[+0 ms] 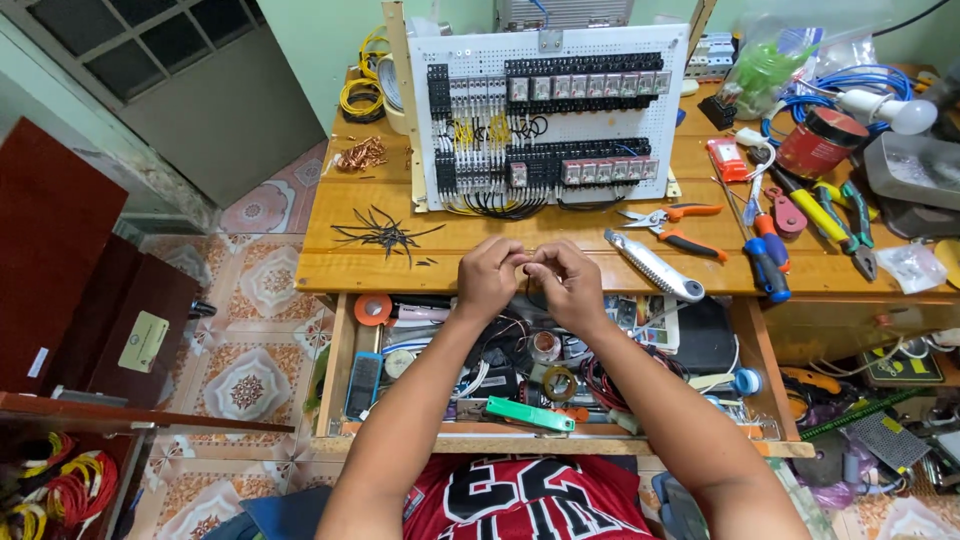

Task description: Wiring an electrical control panel by stripping wires and connecting them to terminal blocks.

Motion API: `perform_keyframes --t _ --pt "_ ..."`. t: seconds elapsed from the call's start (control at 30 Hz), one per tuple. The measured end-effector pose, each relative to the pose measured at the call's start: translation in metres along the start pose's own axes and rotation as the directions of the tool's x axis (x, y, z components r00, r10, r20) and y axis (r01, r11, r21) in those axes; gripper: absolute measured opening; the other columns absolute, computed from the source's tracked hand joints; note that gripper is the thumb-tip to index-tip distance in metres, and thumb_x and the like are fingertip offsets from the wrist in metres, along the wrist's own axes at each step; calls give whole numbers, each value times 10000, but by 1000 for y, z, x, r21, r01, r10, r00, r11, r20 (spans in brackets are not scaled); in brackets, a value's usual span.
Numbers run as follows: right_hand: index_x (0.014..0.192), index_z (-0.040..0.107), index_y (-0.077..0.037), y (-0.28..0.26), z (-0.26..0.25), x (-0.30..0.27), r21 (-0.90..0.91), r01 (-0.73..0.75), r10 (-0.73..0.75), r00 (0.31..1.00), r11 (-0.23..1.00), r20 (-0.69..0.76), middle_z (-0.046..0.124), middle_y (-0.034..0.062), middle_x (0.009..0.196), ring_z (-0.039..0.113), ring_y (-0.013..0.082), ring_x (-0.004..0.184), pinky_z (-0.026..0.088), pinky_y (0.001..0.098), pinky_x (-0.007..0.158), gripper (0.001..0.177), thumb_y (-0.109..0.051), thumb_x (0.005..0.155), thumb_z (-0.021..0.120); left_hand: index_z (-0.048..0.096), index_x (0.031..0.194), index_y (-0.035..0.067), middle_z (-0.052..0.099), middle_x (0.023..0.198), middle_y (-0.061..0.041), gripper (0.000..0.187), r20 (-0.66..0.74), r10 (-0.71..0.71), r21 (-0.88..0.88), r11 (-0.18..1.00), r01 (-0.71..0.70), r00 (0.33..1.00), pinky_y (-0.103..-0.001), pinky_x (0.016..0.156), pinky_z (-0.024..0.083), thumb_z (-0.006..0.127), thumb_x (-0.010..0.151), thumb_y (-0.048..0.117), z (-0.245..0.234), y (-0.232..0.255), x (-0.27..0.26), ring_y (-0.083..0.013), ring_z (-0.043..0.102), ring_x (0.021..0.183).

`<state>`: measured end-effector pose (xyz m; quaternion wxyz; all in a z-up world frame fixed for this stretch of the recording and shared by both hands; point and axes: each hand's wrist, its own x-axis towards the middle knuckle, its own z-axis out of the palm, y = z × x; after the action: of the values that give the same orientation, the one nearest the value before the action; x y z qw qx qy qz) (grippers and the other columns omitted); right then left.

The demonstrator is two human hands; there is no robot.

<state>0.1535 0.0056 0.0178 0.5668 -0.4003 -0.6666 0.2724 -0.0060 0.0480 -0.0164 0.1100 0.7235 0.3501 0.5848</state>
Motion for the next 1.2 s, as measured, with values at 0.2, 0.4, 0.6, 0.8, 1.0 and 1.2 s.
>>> perform_keyframes --t 0.2,0.4,0.6,0.8,1.0,1.2 --pt "837 727 -154 -55 18 -16 -103 176 -168 982 979 85 730 -3 806 727 214 745 573 290 773 97 -124 894 799 670 827 140 618 690 -57 127 -64 -144 -22 989 143 987 -382 648 537 743 923 182 -15 -20 11 -324 663 688" --pt "987 699 -50 -24 -4 2 -17 64 -64 998 998 9 707 72 688 686 177 602 571 305 640 91 -34 931 769 726 910 137 673 754 -50 73 -100 -168 -100 982 158 981 -340 661 540 751 944 196 -23 0 19 -268 688 724" --pt "950 711 -113 -51 17 65 -245 256 -222 962 935 158 674 59 711 673 256 646 551 356 668 130 -131 896 828 715 821 106 605 670 -161 113 109 -63 146 988 47 992 -500 606 536 775 835 201 -19 -7 7 -425 651 691" --pt "906 716 -69 -70 81 119 -364 405 -107 777 839 620 743 112 840 728 355 850 562 484 809 98 -136 869 777 553 509 145 480 446 -82 320 36 168 406 898 -168 985 -367 416 479 758 754 164 -4 -23 -16 -344 589 441" --pt "978 804 -210 0 154 133 -654 332 361 625 680 692 767 102 901 757 362 912 603 512 833 145 -287 886 722 593 598 129 536 521 -89 255 79 62 369 925 -87 995 -389 466 506 745 785 212 -7 -19 -4 -347 619 522" --pt "992 807 -157 -13 156 136 -620 321 372 576 716 728 762 153 902 747 398 920 599 521 842 205 -309 872 741 640 705 110 603 610 -99 218 133 -78 323 946 31 988 -415 525 537 730 823 270 -10 -14 1 -350 656 619"
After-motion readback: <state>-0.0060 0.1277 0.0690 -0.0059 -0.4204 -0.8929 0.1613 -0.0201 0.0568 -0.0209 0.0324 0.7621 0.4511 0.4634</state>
